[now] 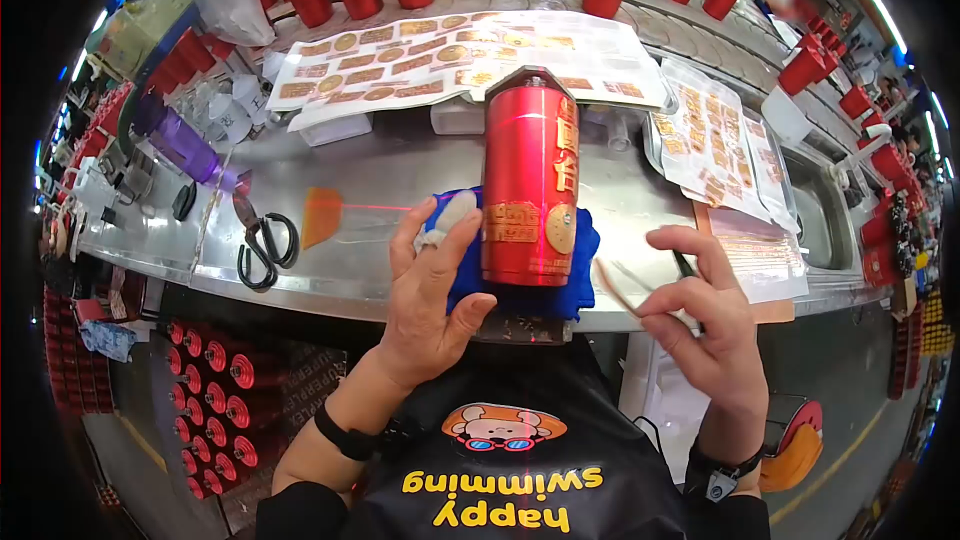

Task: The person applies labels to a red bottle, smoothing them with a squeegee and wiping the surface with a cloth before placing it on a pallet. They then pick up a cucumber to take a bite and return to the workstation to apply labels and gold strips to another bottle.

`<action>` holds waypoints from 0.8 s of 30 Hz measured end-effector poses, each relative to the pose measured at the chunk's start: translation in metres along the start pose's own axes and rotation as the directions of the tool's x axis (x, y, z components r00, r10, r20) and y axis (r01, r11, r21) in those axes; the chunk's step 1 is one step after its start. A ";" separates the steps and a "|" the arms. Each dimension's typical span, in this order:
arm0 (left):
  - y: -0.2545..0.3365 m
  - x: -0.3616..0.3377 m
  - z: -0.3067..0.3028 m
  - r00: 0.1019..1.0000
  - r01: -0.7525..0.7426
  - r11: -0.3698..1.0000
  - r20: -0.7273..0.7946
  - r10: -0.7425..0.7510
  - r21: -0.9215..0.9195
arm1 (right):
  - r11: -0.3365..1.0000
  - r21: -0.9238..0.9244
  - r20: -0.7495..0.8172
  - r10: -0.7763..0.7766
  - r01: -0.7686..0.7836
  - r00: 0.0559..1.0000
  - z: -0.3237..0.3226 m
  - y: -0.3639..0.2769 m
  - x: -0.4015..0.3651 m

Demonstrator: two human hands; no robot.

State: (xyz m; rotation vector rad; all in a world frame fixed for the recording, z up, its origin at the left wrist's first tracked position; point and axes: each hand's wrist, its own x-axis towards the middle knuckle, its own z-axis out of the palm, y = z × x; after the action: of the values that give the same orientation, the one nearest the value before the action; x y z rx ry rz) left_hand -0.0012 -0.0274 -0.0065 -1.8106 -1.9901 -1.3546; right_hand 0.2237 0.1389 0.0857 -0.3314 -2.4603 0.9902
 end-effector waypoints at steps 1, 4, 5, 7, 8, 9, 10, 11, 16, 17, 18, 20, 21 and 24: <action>0.005 0.005 -0.005 1.000 0.019 0.996 0.018 -0.018 -0.083 | 0.999 0.045 0.029 -0.020 0.019 0.999 0.006 -0.008 0.006; 0.024 0.025 -0.014 0.995 0.014 0.971 0.098 0.009 -0.239 | 0.992 0.071 0.097 -0.110 0.104 0.989 0.023 -0.019 0.025; 0.026 0.026 -0.013 0.992 0.009 0.965 0.124 0.024 -0.263 | 0.994 0.064 0.085 -0.099 0.094 0.991 0.029 -0.019 0.027; 0.021 0.016 -0.007 0.991 0.093 0.967 0.111 -0.068 -0.237 | 0.995 0.046 0.060 -0.087 0.084 0.994 0.044 -0.011 0.030; 0.018 0.011 -0.008 0.986 0.149 0.958 0.113 -0.125 -0.243 | 0.998 0.019 0.051 -0.060 0.059 0.997 0.047 -0.007 0.029; 0.015 0.007 -0.008 0.977 0.204 0.946 0.119 -0.179 -0.251 | 0.999 0.003 0.037 -0.040 0.040 0.999 0.050 -0.002 0.028; 0.013 0.005 -0.005 0.978 0.208 0.948 0.073 -0.196 -0.240 | 1.000 -0.013 0.022 -0.018 0.019 1.000 0.053 0.004 0.026; 0.012 0.002 -0.004 0.970 0.244 0.938 0.072 -0.234 -0.246 | 1.000 -0.028 0.011 0.004 -0.004 1.000 0.055 0.006 0.024; 0.007 -0.005 0.006 0.917 0.394 0.865 0.073 -0.391 -0.312 | 0.996 -0.011 -0.006 0.088 -0.088 0.996 0.060 0.011 0.024; 0.006 -0.006 0.007 0.915 0.397 0.857 0.063 -0.399 -0.329 | 0.995 -0.011 -0.005 0.098 -0.098 0.995 0.060 0.012 0.024; 0.005 -0.005 0.009 0.912 0.398 0.849 0.053 -0.406 -0.346 | 0.994 -0.012 -0.004 0.106 -0.106 0.994 0.060 0.013 0.024; 0.003 -0.007 0.011 0.908 0.403 0.836 0.045 -0.417 -0.372 | 0.993 -0.012 -0.010 0.121 -0.122 0.993 0.061 0.015 0.022; 0.002 -0.009 0.011 0.905 0.407 0.831 0.048 -0.422 -0.379 | 0.992 -0.010 -0.013 0.129 -0.129 0.992 0.061 0.015 0.021; -0.002 -0.011 0.012 0.895 0.421 0.808 0.043 -0.444 -0.412 | 0.985 0.027 -0.034 0.170 -0.170 0.985 0.060 0.013 0.021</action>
State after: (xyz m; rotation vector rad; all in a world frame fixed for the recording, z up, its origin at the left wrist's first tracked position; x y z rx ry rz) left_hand 0.0059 -0.0272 -0.0215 -1.4651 -2.3207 -2.0739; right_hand 0.1763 0.1208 0.0450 -0.5542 -2.4167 1.0728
